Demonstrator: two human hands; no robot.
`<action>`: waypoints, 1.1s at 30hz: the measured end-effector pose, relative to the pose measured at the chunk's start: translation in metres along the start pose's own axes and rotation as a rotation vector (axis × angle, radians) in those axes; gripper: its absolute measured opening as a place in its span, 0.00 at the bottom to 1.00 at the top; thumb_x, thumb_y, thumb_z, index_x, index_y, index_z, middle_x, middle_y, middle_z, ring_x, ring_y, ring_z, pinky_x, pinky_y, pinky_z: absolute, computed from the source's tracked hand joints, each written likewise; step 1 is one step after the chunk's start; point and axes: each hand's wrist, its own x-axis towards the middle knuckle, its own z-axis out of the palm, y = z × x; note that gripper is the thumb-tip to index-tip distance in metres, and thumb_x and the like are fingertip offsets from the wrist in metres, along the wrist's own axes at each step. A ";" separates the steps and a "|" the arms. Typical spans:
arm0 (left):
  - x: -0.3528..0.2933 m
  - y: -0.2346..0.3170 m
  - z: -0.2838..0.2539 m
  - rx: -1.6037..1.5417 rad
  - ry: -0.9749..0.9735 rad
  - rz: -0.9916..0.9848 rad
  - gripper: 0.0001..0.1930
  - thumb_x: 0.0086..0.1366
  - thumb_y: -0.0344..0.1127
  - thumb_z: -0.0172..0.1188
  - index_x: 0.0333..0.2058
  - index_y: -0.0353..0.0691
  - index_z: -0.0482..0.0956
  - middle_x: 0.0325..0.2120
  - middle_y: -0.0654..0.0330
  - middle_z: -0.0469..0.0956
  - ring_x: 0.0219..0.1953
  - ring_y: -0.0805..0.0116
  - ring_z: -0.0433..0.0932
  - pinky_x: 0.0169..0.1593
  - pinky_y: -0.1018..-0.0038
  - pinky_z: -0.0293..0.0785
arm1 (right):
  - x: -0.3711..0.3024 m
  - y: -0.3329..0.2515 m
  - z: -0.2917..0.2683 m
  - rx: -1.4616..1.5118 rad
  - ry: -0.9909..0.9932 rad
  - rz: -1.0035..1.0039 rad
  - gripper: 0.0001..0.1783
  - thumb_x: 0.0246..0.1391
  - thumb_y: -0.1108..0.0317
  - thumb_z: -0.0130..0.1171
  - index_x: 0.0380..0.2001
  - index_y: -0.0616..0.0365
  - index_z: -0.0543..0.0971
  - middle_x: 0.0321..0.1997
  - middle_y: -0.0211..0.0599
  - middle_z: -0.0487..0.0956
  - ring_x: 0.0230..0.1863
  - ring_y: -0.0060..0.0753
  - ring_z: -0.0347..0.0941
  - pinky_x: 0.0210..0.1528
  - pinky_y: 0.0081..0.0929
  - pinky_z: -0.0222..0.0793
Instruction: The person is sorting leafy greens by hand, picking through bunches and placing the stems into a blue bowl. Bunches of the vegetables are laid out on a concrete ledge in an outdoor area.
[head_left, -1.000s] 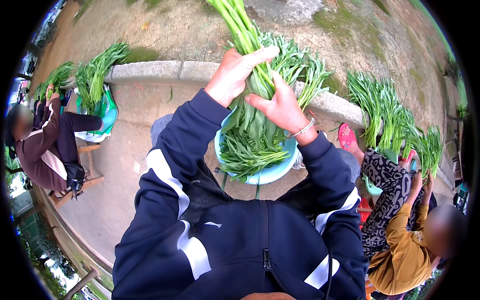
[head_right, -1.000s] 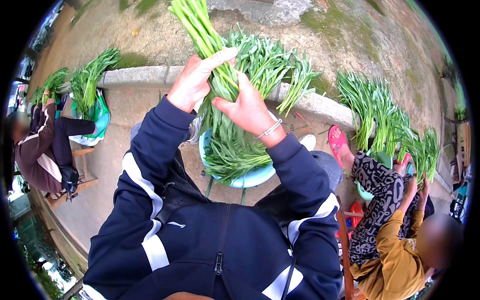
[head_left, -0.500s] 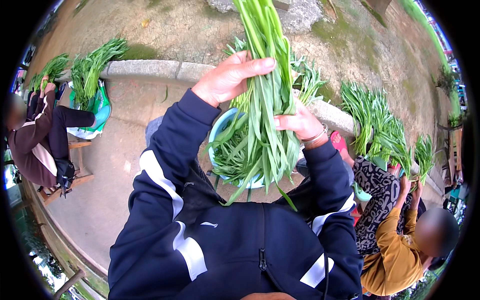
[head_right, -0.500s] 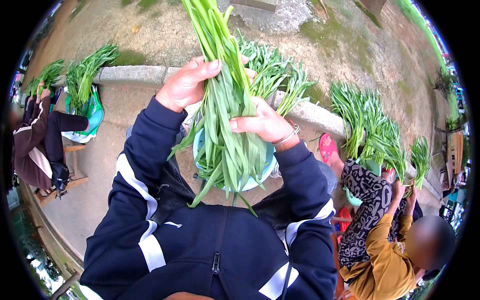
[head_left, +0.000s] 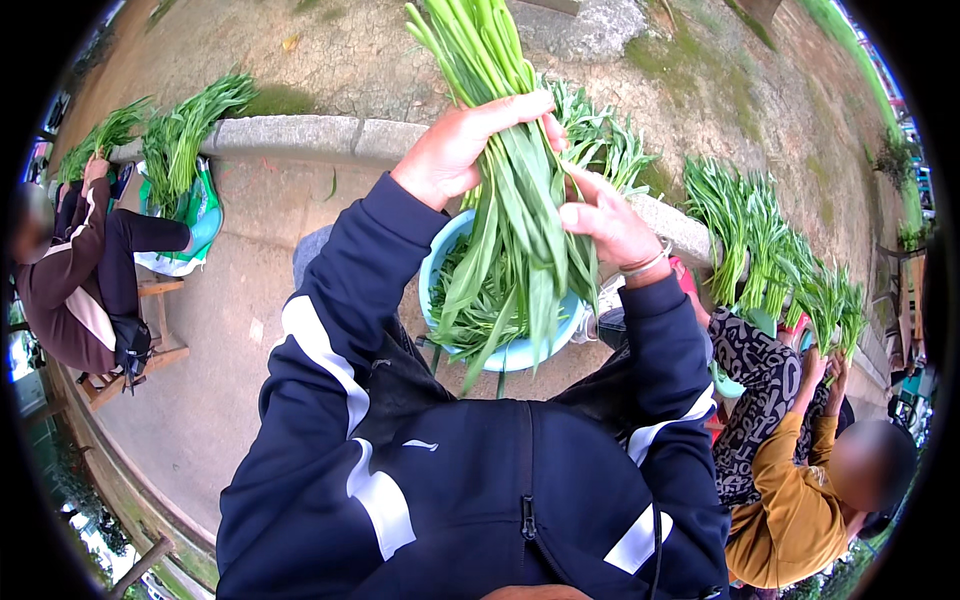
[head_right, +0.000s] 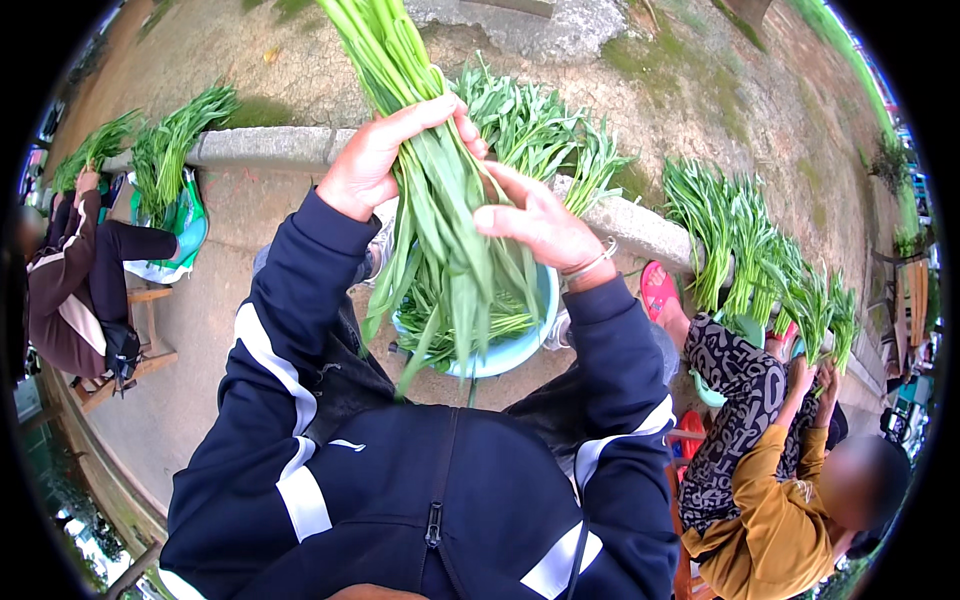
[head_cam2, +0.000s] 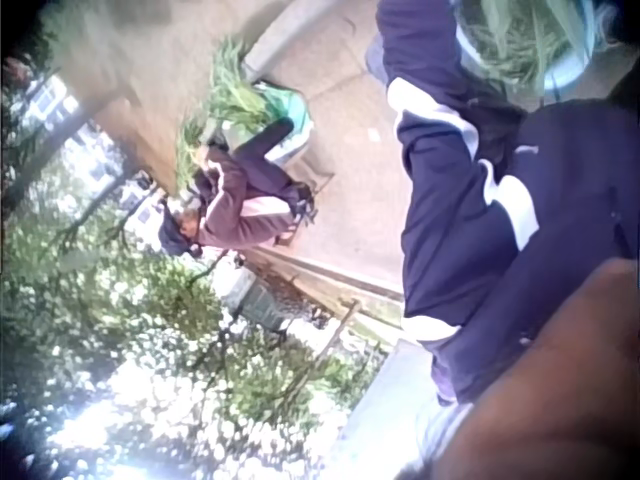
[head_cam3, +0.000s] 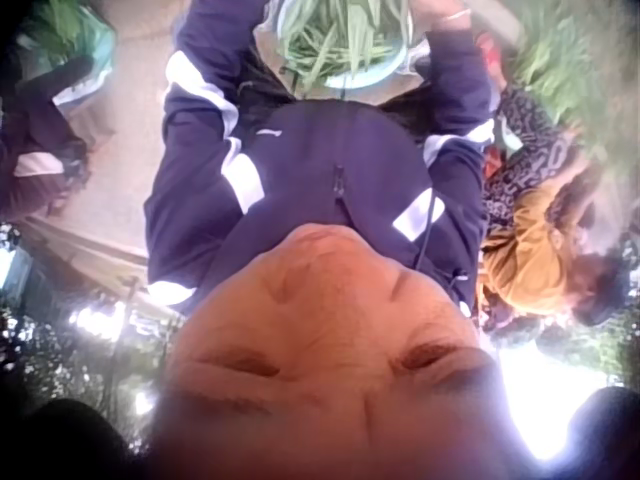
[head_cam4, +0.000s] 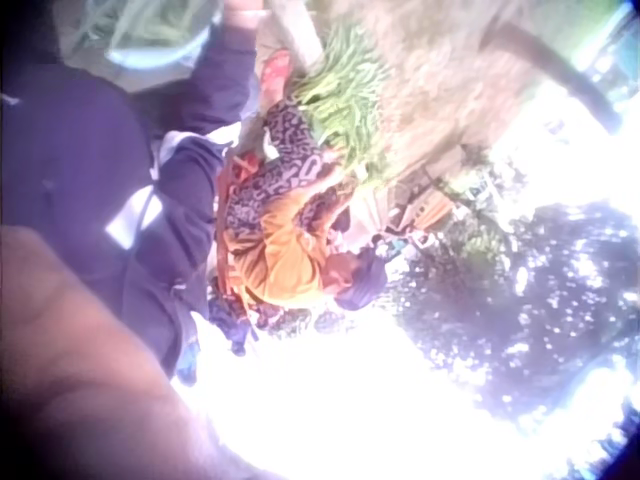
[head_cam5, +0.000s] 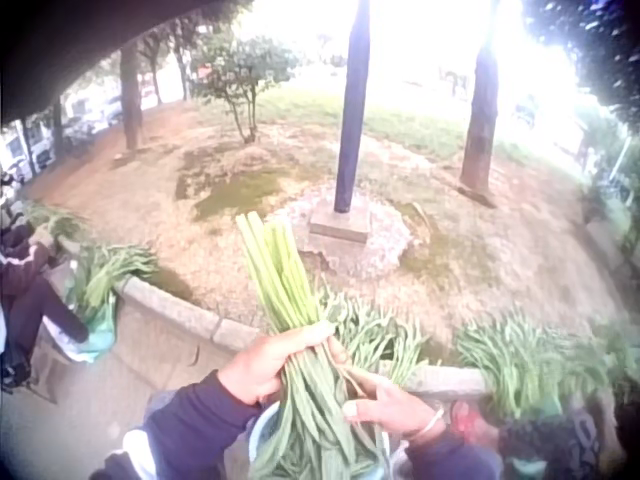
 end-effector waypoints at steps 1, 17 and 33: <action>0.000 0.002 0.000 0.070 0.067 -0.003 0.08 0.58 0.37 0.60 0.30 0.37 0.77 0.24 0.60 0.78 0.26 0.73 0.77 0.32 0.77 0.75 | 0.001 0.001 -0.005 -0.086 0.064 -0.021 0.37 0.46 0.65 0.62 0.58 0.63 0.61 0.55 0.40 0.68 0.56 0.30 0.64 0.58 0.29 0.58; 0.007 -0.021 -0.004 0.476 0.332 0.166 0.09 0.54 0.31 0.64 0.33 0.36 0.76 0.25 0.64 0.76 0.28 0.77 0.75 0.33 0.78 0.72 | 0.011 0.023 0.011 -0.417 0.445 -0.284 0.16 0.46 0.69 0.65 0.39 0.61 0.74 0.36 0.28 0.76 0.34 0.17 0.72 0.36 0.17 0.71; 0.002 -0.041 0.007 0.716 0.166 0.115 0.16 0.58 0.33 0.61 0.44 0.34 0.74 0.37 0.62 0.77 0.40 0.74 0.75 0.45 0.75 0.72 | 0.021 0.006 0.010 -0.275 0.592 -0.553 0.15 0.45 0.71 0.67 0.35 0.61 0.73 0.30 0.27 0.76 0.27 0.12 0.70 0.28 0.11 0.67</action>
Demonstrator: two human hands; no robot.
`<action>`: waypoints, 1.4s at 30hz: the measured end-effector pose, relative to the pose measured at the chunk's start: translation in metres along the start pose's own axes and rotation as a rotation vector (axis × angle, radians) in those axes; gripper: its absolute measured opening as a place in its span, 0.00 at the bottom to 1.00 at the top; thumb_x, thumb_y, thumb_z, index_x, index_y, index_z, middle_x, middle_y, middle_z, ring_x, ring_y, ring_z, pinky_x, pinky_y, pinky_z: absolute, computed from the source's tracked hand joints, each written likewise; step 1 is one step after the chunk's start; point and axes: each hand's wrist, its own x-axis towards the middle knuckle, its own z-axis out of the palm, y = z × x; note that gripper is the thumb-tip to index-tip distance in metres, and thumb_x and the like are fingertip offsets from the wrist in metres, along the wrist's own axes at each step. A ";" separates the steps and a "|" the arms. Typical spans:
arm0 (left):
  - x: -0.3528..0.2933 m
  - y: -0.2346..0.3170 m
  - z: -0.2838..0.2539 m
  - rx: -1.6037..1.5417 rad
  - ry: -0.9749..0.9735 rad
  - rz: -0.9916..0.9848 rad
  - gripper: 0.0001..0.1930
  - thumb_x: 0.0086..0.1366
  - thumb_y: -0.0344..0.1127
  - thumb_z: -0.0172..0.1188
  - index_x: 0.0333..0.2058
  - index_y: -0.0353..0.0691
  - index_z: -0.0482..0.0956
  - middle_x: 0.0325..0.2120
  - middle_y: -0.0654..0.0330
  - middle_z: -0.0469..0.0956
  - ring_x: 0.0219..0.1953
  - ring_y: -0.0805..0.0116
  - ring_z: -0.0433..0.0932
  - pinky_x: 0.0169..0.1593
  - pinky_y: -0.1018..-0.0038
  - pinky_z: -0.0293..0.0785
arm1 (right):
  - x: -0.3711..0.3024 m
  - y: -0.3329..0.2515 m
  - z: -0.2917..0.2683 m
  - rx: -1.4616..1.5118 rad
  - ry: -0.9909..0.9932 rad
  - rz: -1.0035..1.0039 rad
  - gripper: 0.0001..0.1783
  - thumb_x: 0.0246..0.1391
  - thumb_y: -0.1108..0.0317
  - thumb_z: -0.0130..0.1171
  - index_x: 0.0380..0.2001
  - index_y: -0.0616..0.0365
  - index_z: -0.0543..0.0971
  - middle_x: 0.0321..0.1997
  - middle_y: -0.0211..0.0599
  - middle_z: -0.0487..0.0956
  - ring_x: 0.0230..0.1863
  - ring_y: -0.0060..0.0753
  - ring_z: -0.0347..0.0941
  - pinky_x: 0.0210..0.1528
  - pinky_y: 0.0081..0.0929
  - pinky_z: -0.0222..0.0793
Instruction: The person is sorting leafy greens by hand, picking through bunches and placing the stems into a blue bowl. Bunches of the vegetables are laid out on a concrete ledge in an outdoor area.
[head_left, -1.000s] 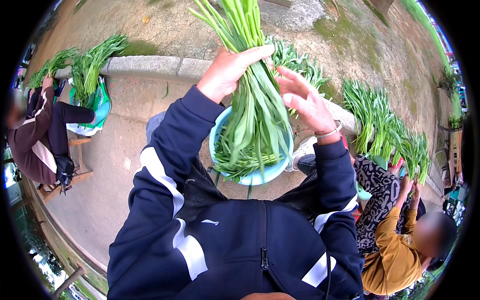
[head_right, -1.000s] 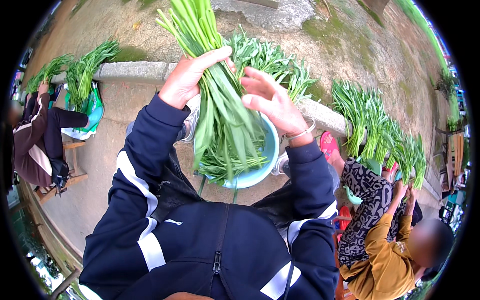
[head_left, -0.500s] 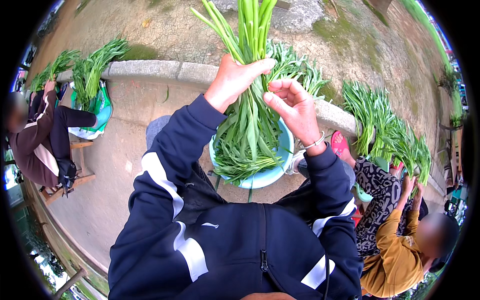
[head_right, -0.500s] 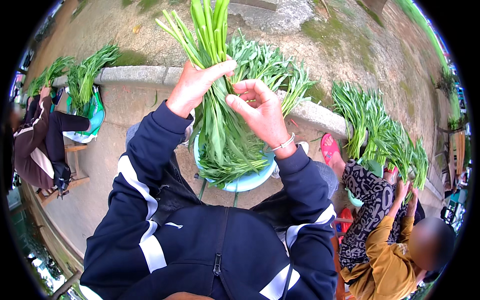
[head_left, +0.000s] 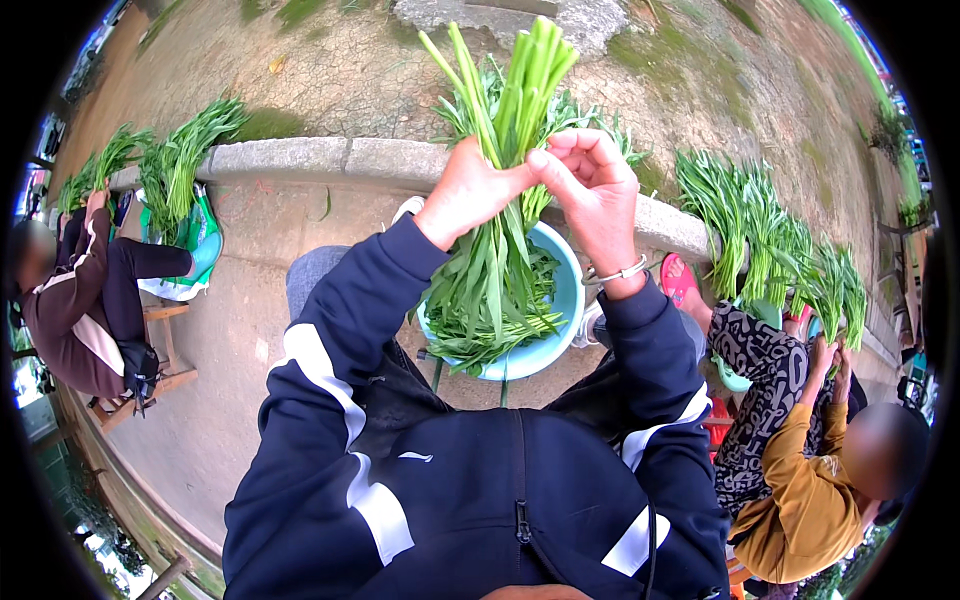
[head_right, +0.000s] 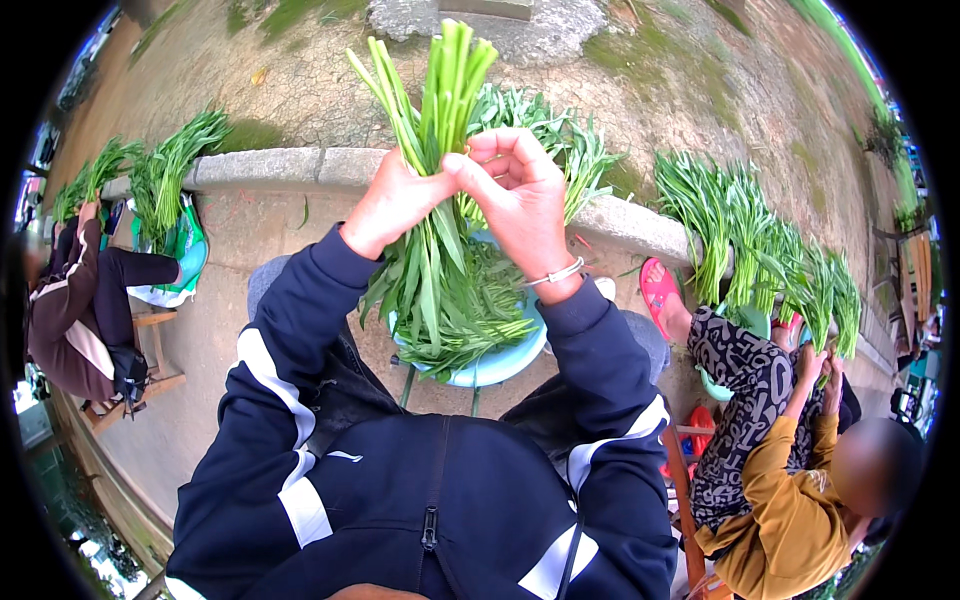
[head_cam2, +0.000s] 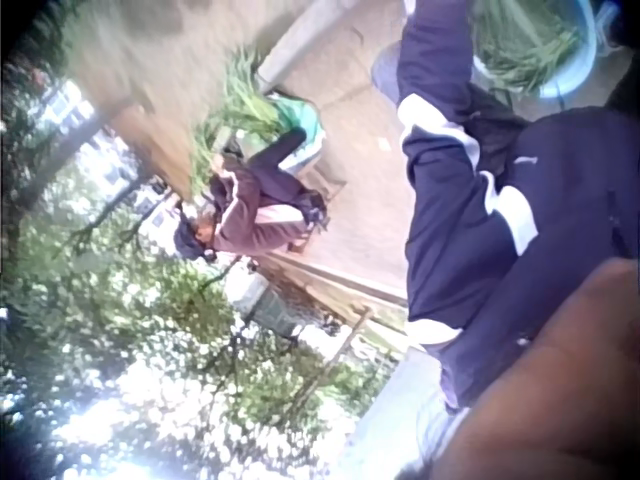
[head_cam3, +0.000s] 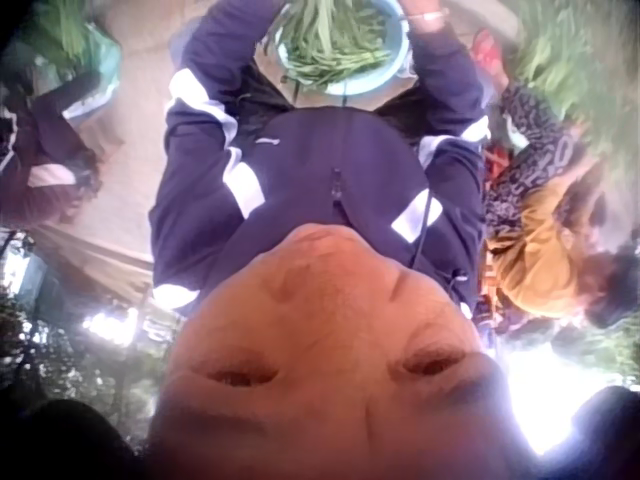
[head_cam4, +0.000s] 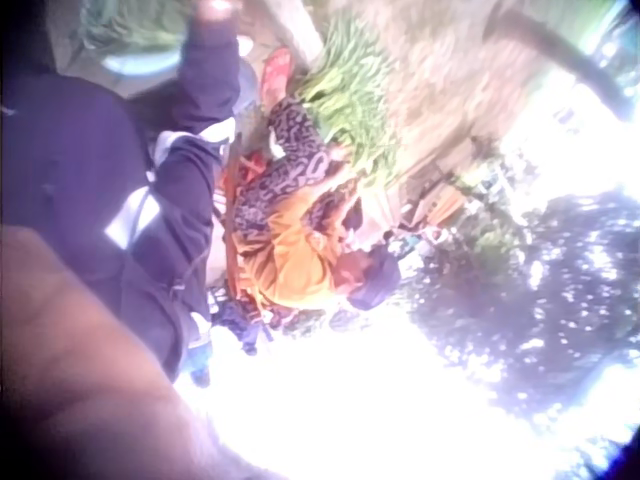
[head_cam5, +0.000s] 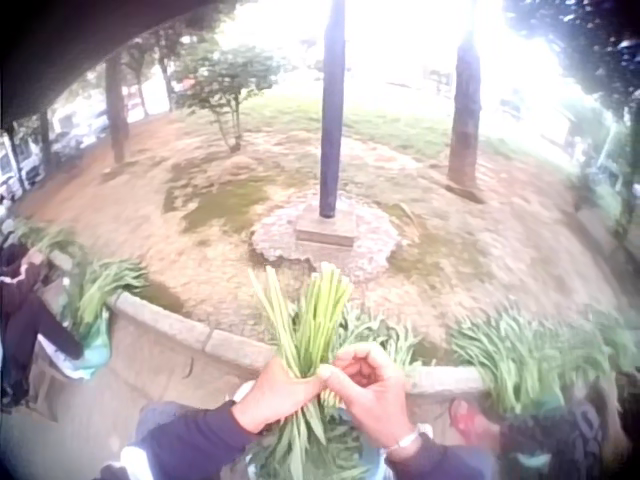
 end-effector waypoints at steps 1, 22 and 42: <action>-0.001 -0.004 0.006 -0.061 -0.025 0.053 0.17 0.58 0.31 0.60 0.46 0.33 0.73 0.38 0.61 0.77 0.41 0.74 0.74 0.45 0.76 0.71 | 0.001 0.002 0.002 -0.051 0.025 -0.019 0.17 0.43 0.70 0.68 0.35 0.61 0.72 0.30 0.28 0.75 0.27 0.12 0.69 0.28 0.11 0.67; -0.006 0.008 0.011 -0.499 -0.376 -0.115 0.21 0.65 0.37 0.52 0.55 0.38 0.63 0.43 0.60 0.73 0.44 0.72 0.74 0.46 0.74 0.73 | 0.018 -0.031 -0.027 0.082 0.039 0.281 0.14 0.45 0.70 0.64 0.35 0.61 0.72 0.31 0.30 0.78 0.26 0.16 0.72 0.23 0.14 0.67; 0.000 0.009 0.005 -0.373 -0.021 -0.053 0.15 0.58 0.31 0.60 0.45 0.37 0.75 0.37 0.64 0.77 0.37 0.78 0.75 0.41 0.80 0.72 | 0.017 -0.024 -0.034 0.022 -0.022 0.316 0.13 0.52 0.68 0.58 0.40 0.63 0.77 0.33 0.33 0.79 0.30 0.21 0.76 0.28 0.15 0.72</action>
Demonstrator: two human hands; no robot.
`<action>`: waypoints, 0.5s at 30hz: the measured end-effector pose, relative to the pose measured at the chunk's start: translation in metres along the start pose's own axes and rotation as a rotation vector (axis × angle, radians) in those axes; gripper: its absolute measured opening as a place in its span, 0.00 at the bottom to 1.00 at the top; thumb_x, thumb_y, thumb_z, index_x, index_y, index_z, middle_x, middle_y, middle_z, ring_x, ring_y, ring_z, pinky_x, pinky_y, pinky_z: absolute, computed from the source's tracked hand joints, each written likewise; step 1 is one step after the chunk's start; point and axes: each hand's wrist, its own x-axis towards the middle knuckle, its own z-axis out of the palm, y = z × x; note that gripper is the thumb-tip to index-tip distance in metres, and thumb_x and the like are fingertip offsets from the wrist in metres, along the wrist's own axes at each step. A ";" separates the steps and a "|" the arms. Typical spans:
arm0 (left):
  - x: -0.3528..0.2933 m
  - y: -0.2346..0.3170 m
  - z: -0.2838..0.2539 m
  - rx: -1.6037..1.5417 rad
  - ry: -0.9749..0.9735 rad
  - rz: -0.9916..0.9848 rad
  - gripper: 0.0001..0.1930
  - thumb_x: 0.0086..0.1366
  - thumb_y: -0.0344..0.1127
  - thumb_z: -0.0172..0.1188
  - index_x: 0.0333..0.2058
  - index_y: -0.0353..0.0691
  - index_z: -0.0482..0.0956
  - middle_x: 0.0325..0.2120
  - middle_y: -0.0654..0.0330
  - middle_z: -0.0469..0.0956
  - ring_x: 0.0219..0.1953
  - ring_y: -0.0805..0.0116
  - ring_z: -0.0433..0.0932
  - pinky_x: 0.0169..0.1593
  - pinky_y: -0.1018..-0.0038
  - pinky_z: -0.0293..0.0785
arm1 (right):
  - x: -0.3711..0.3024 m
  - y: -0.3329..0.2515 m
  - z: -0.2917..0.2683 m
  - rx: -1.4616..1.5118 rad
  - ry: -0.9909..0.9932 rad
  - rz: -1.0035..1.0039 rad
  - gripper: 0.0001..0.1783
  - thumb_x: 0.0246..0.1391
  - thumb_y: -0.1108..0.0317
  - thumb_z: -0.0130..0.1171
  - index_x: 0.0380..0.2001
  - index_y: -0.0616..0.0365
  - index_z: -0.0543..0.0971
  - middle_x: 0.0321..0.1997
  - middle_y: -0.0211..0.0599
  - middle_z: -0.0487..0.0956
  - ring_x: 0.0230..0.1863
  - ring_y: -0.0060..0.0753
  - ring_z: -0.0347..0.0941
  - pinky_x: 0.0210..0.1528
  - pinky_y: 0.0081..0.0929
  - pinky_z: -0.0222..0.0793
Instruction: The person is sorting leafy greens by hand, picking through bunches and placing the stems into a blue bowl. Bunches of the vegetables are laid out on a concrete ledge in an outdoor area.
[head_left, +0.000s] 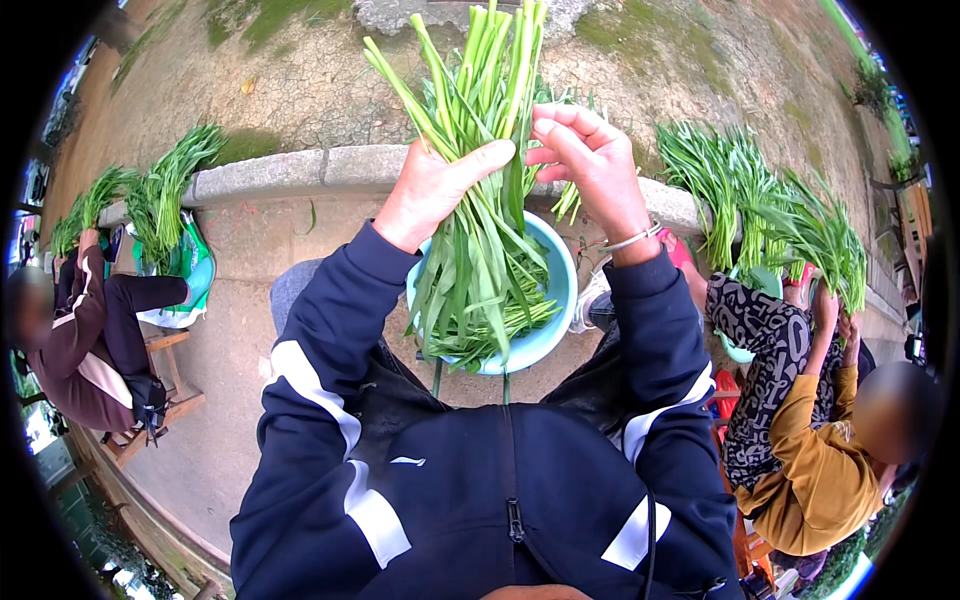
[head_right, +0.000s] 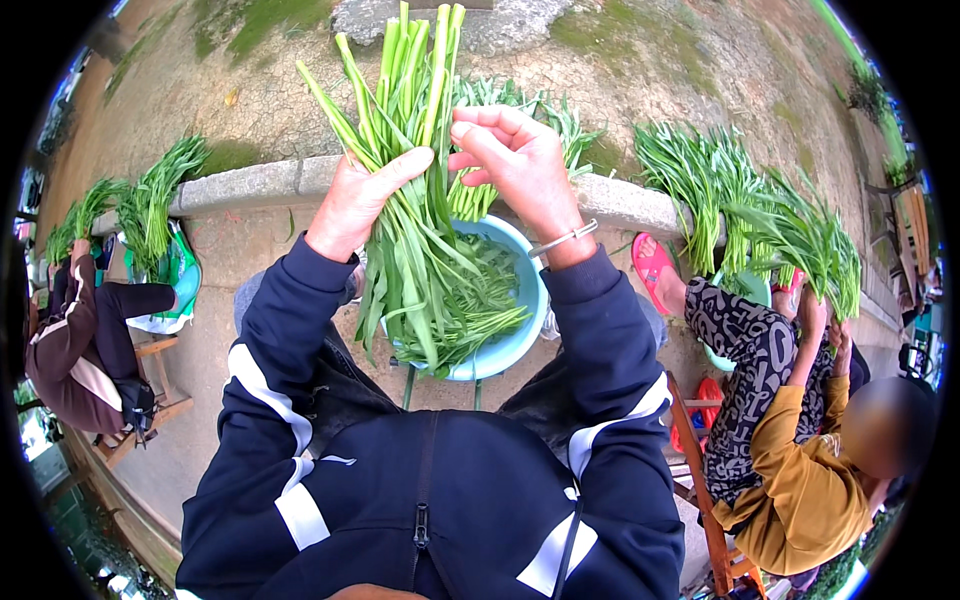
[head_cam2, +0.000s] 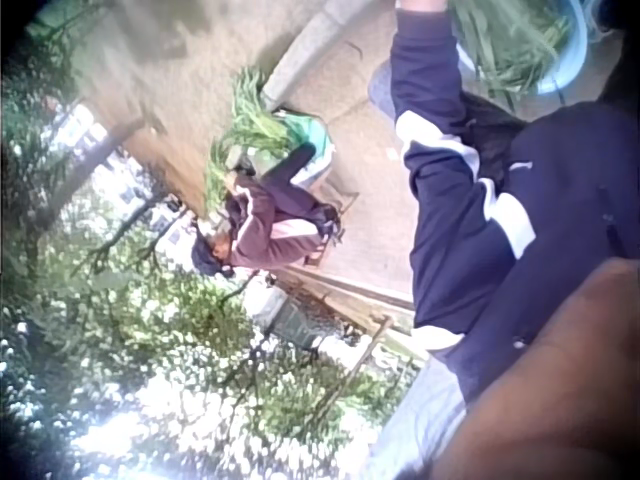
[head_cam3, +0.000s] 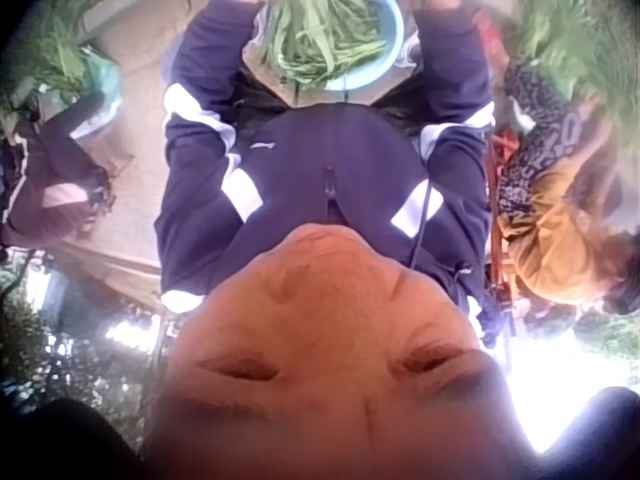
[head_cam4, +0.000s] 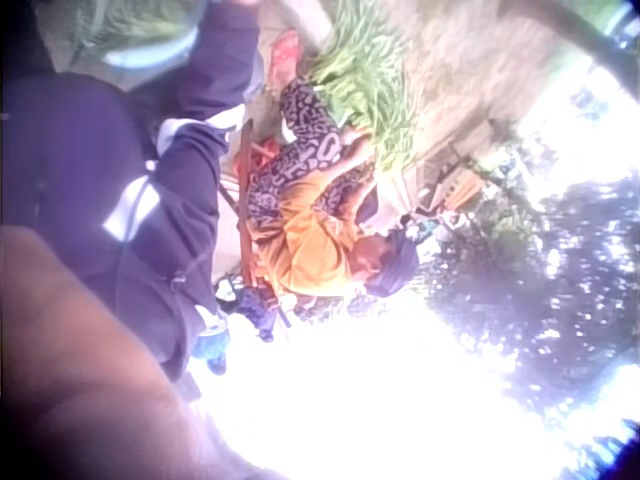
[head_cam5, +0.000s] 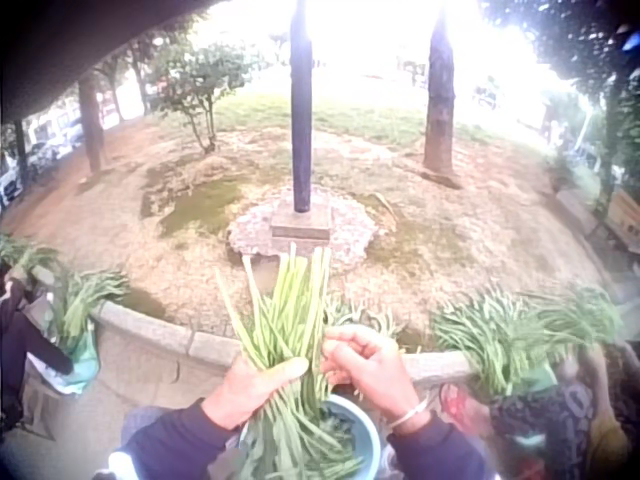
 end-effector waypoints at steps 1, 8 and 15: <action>0.000 0.000 0.000 0.027 0.009 0.037 0.15 0.58 0.31 0.61 0.44 0.37 0.75 0.37 0.64 0.77 0.37 0.78 0.75 0.41 0.80 0.72 | -0.001 -0.001 0.001 -0.002 0.006 0.004 0.12 0.52 0.68 0.58 0.39 0.62 0.77 0.33 0.32 0.79 0.30 0.21 0.76 0.28 0.15 0.71; 0.001 0.001 -0.002 0.065 0.009 0.062 0.15 0.55 0.30 0.63 0.42 0.36 0.75 0.36 0.64 0.78 0.36 0.78 0.76 0.41 0.79 0.73 | -0.002 0.010 0.002 -0.032 -0.103 -0.024 0.08 0.52 0.65 0.59 0.34 0.56 0.78 0.29 0.26 0.78 0.31 0.17 0.74 0.28 0.14 0.71; -0.002 0.007 -0.001 0.034 0.013 0.041 0.16 0.52 0.27 0.64 0.41 0.36 0.75 0.35 0.62 0.78 0.35 0.75 0.77 0.41 0.78 0.74 | -0.004 0.007 -0.003 0.079 -0.132 0.046 0.07 0.51 0.68 0.60 0.32 0.58 0.77 0.30 0.29 0.79 0.29 0.17 0.74 0.31 0.15 0.70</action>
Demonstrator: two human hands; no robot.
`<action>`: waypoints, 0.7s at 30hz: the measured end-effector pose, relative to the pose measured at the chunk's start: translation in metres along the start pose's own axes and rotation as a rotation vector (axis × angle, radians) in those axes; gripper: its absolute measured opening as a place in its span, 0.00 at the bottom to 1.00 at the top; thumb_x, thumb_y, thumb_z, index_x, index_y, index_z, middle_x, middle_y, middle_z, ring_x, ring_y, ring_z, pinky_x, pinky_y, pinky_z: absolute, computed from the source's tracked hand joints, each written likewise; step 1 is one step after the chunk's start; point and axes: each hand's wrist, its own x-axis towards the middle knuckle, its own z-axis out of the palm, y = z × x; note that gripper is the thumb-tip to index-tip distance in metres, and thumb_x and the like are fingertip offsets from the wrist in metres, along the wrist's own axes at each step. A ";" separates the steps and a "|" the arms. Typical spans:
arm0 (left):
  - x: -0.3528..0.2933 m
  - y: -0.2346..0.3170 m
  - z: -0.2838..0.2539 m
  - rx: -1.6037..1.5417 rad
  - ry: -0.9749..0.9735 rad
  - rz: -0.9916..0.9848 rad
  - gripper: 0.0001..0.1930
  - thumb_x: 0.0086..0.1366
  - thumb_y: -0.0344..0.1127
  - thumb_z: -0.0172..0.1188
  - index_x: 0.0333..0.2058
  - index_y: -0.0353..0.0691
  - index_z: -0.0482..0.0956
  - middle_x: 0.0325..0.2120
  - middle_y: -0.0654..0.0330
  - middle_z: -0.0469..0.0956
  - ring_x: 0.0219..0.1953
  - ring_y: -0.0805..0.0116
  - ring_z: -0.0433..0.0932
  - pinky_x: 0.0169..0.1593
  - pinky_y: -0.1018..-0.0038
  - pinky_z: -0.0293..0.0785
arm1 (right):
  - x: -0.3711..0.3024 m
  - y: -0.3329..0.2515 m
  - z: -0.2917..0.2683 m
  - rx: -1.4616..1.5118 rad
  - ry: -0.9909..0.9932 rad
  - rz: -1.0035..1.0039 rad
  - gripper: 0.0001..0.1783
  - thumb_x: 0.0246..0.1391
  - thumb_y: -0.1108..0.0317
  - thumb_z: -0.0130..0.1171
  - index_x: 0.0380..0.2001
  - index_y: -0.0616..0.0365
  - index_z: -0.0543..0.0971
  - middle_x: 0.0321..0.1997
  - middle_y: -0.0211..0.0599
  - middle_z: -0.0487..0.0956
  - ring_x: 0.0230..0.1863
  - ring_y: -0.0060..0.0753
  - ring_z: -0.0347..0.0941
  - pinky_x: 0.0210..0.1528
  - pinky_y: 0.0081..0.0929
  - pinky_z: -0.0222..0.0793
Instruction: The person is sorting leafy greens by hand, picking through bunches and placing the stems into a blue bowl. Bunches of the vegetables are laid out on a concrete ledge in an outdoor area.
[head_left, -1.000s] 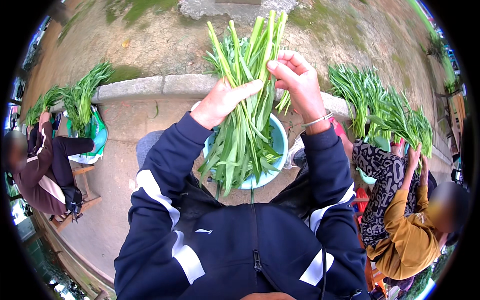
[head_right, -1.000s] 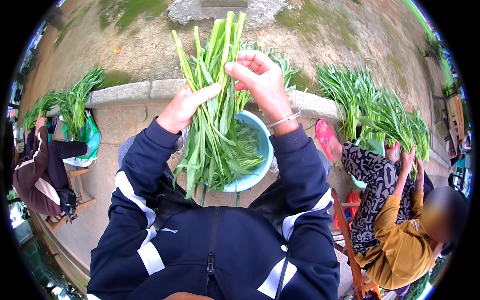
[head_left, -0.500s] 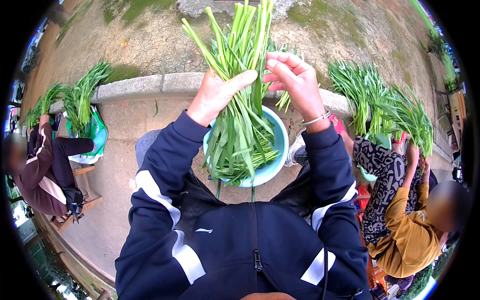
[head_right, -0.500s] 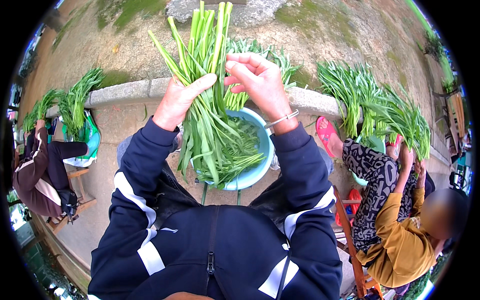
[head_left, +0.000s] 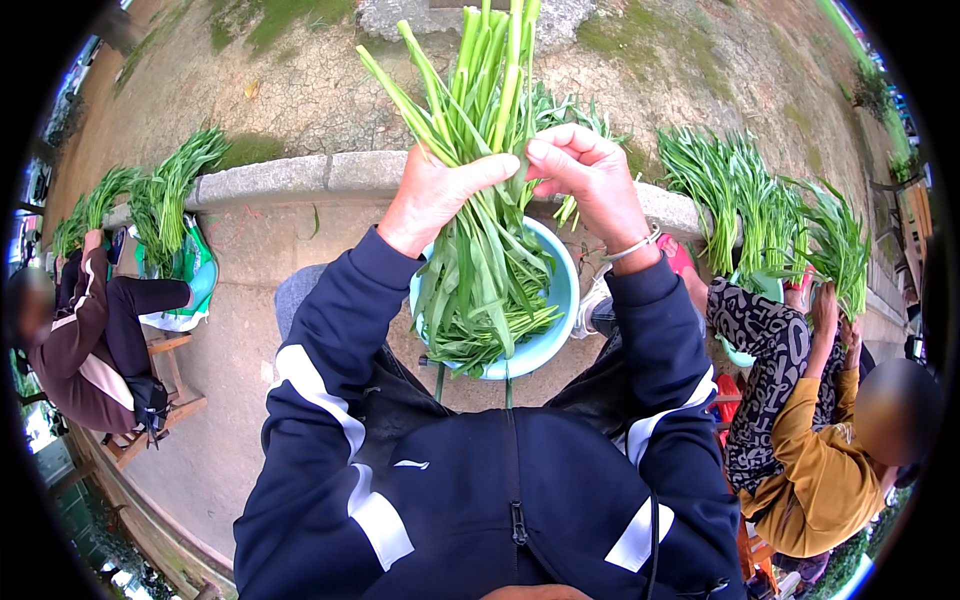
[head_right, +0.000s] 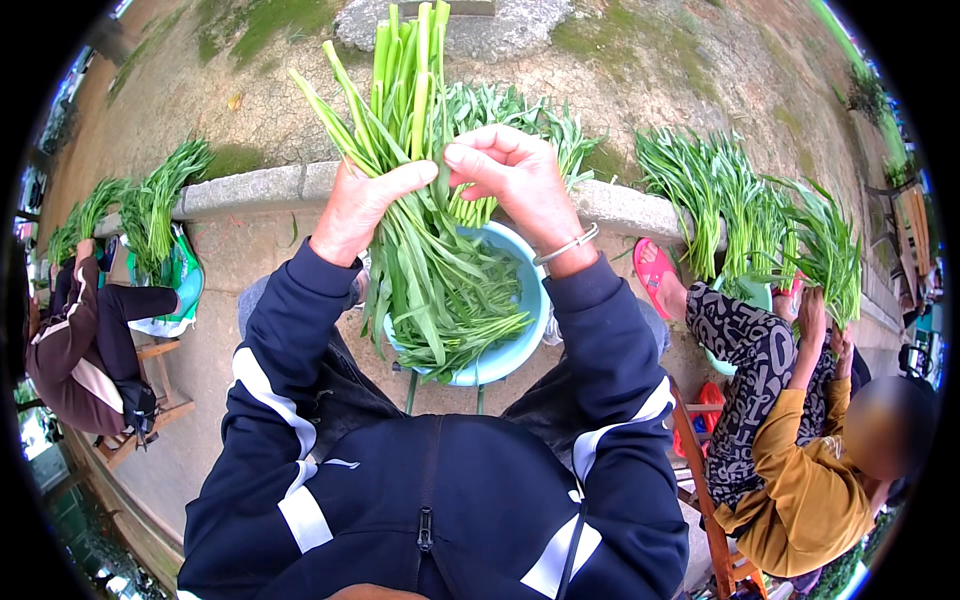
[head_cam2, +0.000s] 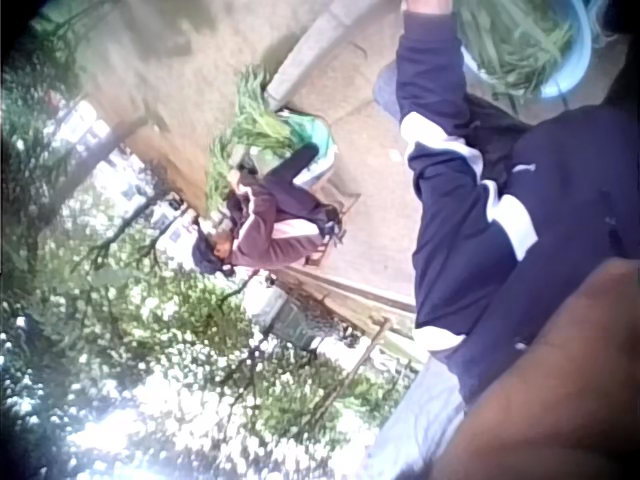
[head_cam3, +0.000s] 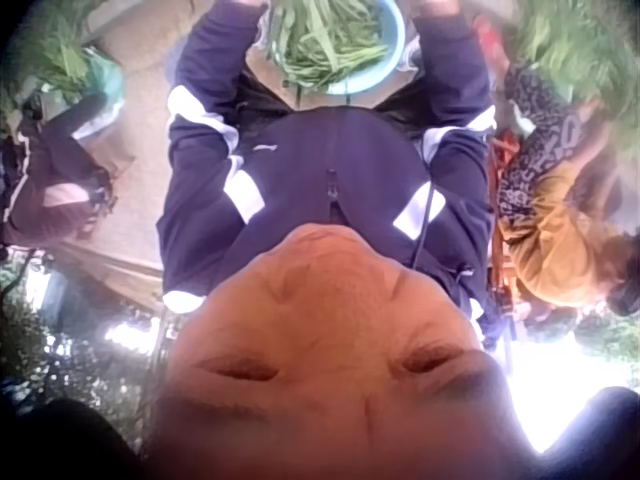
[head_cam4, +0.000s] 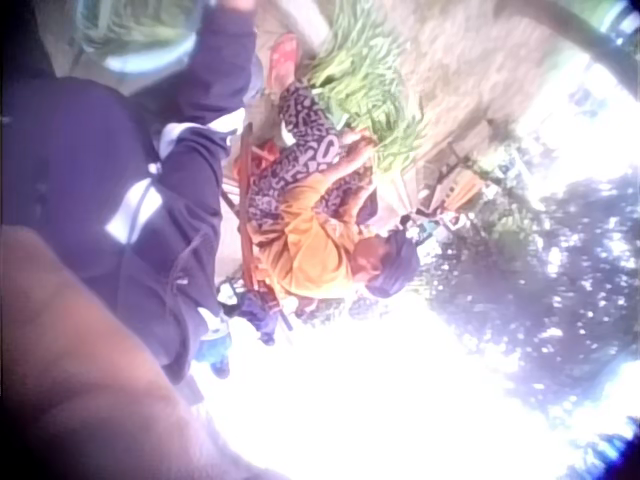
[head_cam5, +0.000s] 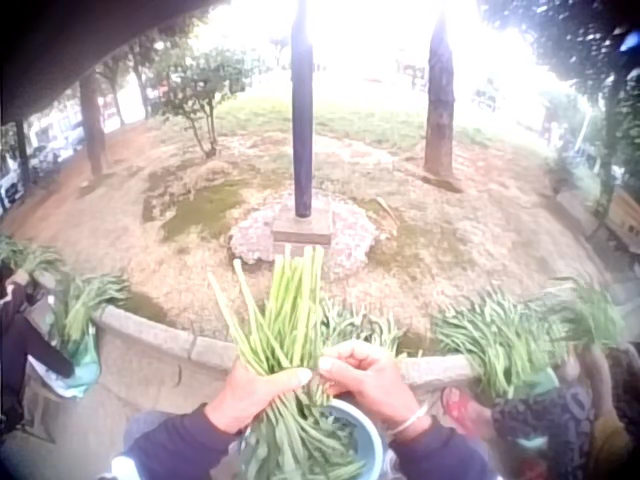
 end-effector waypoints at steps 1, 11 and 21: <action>0.001 0.000 -0.002 0.016 0.007 -0.012 0.16 0.52 0.27 0.64 0.41 0.35 0.75 0.35 0.62 0.78 0.35 0.75 0.77 0.41 0.78 0.74 | 0.000 -0.001 -0.001 0.023 0.002 -0.004 0.07 0.52 0.68 0.60 0.33 0.58 0.77 0.30 0.30 0.79 0.30 0.18 0.74 0.31 0.16 0.71; 0.001 0.004 -0.007 0.049 0.051 0.015 0.14 0.52 0.27 0.62 0.40 0.35 0.76 0.32 0.64 0.78 0.33 0.77 0.75 0.38 0.78 0.73 | -0.003 -0.004 -0.015 0.010 -0.080 0.047 0.12 0.59 0.64 0.50 0.42 0.58 0.74 0.35 0.36 0.80 0.33 0.21 0.76 0.35 0.17 0.73; -0.001 0.007 -0.007 0.066 0.109 0.040 0.12 0.52 0.28 0.62 0.37 0.35 0.77 0.30 0.65 0.78 0.30 0.78 0.75 0.36 0.79 0.73 | -0.011 -0.001 -0.005 -0.155 -0.095 -0.009 0.14 0.52 0.67 0.60 0.42 0.60 0.76 0.35 0.28 0.78 0.30 0.13 0.72 0.36 0.14 0.69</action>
